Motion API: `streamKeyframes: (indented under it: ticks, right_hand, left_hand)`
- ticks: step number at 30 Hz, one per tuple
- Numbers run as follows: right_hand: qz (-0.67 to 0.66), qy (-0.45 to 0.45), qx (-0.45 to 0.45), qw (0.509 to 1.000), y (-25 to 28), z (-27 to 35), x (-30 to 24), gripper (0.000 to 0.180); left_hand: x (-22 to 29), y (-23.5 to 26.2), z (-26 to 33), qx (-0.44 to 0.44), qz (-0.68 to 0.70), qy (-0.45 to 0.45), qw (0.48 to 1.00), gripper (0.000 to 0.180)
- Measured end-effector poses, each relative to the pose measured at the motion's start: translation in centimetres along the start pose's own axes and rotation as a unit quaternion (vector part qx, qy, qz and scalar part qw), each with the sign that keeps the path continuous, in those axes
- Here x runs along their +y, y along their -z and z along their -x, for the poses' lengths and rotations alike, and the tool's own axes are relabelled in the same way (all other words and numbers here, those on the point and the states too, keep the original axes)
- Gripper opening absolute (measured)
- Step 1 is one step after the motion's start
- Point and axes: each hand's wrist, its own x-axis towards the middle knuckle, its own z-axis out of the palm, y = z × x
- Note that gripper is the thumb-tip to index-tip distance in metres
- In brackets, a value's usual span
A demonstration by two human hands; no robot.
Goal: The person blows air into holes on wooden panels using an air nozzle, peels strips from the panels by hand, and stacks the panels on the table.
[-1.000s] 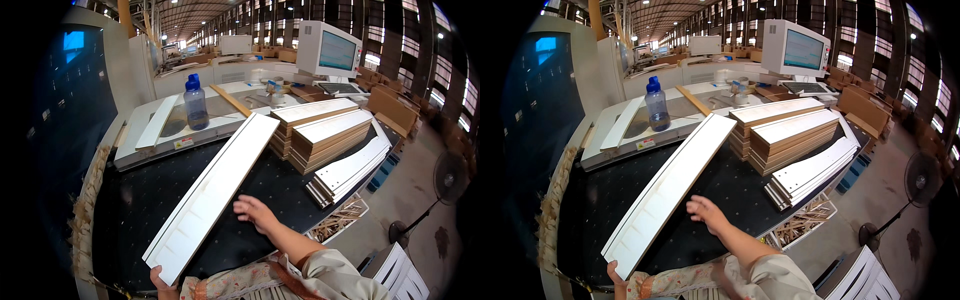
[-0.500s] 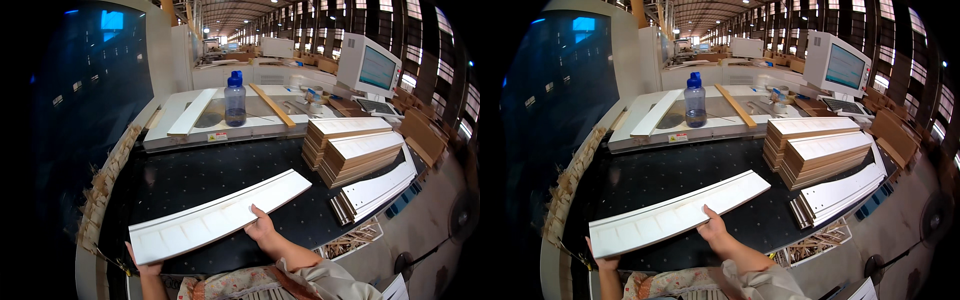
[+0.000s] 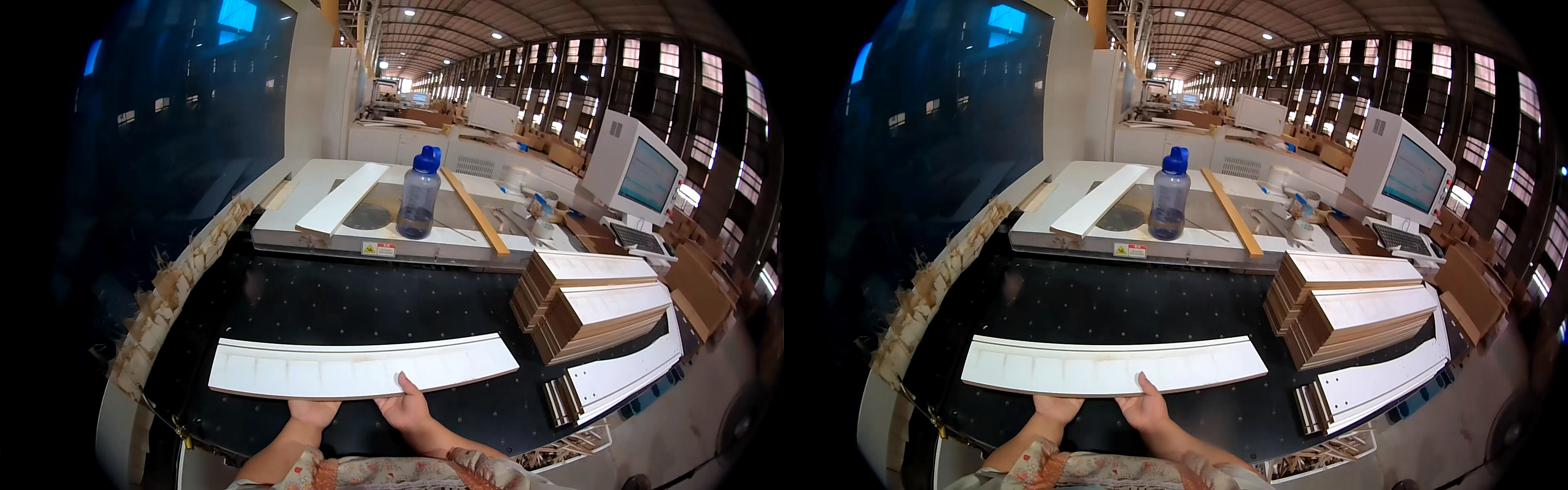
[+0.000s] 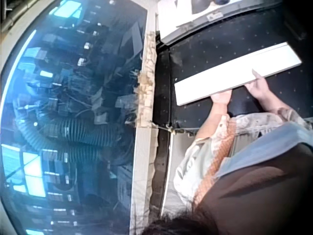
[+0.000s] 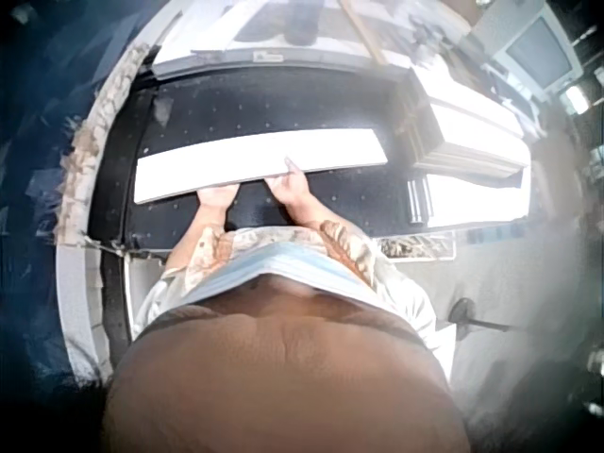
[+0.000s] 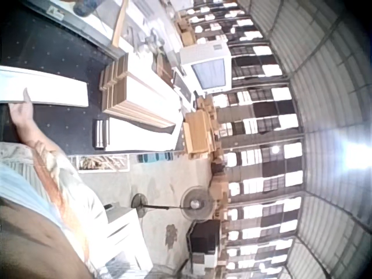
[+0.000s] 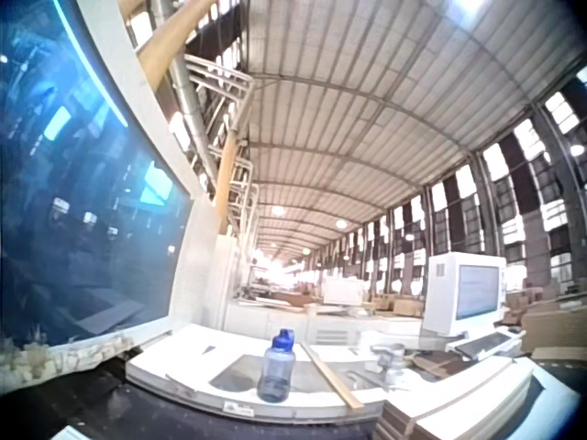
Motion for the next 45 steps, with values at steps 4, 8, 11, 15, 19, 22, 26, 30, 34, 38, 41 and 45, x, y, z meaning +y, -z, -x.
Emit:
streamKeyframes:
  ticks: [4,8,11,15,19,22,26,30,34,38,41,45]
  right_hand:
    - [0.005,-0.040,-0.022,0.999,0.1,0.1,0.3,0.042]
    - [0.075,-0.065,-0.016,0.995,0.2,0.1,0.6,0.046]
    - [0.080,-0.054,0.001,0.995,0.2,0.2,0.7,0.049]
    - [0.065,-0.041,0.045,0.996,-0.1,0.5,0.6,0.048]
    - [0.055,-0.047,0.033,0.997,0.2,0.4,0.6,0.046]
    - [0.062,-0.047,0.031,0.997,0.2,0.5,0.8,0.045]
    - [0.062,-0.049,0.034,0.996,0.4,0.4,0.7,0.046]
    - [0.065,-0.046,0.039,0.996,0.2,0.4,0.8,0.046]
    - [0.046,-0.057,0.032,0.997,0.3,0.5,0.7,0.045]
    - [0.048,-0.056,0.031,0.997,0.3,0.5,0.7,0.046]
    - [0.058,-0.055,0.028,0.996,0.4,0.4,0.8,0.046]
    - [0.075,-0.040,0.047,0.995,0.2,0.4,0.6,0.048]
  left_hand:
    - [0.7,0.3,-0.2,-0.038,-0.019,-0.013,0.999,0.051]
    - [1.1,1.0,0.0,-0.035,-0.015,-0.034,0.999,0.053]
    - [1.0,1.5,-0.2,-0.039,-0.016,-0.034,0.999,0.053]
    - [0.9,2.1,-0.1,-0.037,0.019,-0.038,0.998,0.055]
    - [1.2,2.5,-0.2,-0.043,0.042,-0.028,0.998,0.055]
    - [1.3,2.4,0.0,-0.044,0.053,-0.036,0.997,0.054]
    - [1.3,3.0,-0.1,-0.040,0.067,-0.034,0.996,0.054]
    - [1.4,2.9,-0.2,-0.040,0.068,-0.039,0.996,0.054]
    - [1.2,3.6,-0.4,-0.045,0.086,-0.032,0.995,0.053]
    - [0.9,5.0,-0.9,-0.074,-0.024,-0.077,0.994,0.053]
    - [1.1,3.4,0.0,-0.053,0.034,-0.060,0.996,0.055]
    - [0.8,1.9,0.0,-0.028,0.035,-0.030,0.999,0.056]
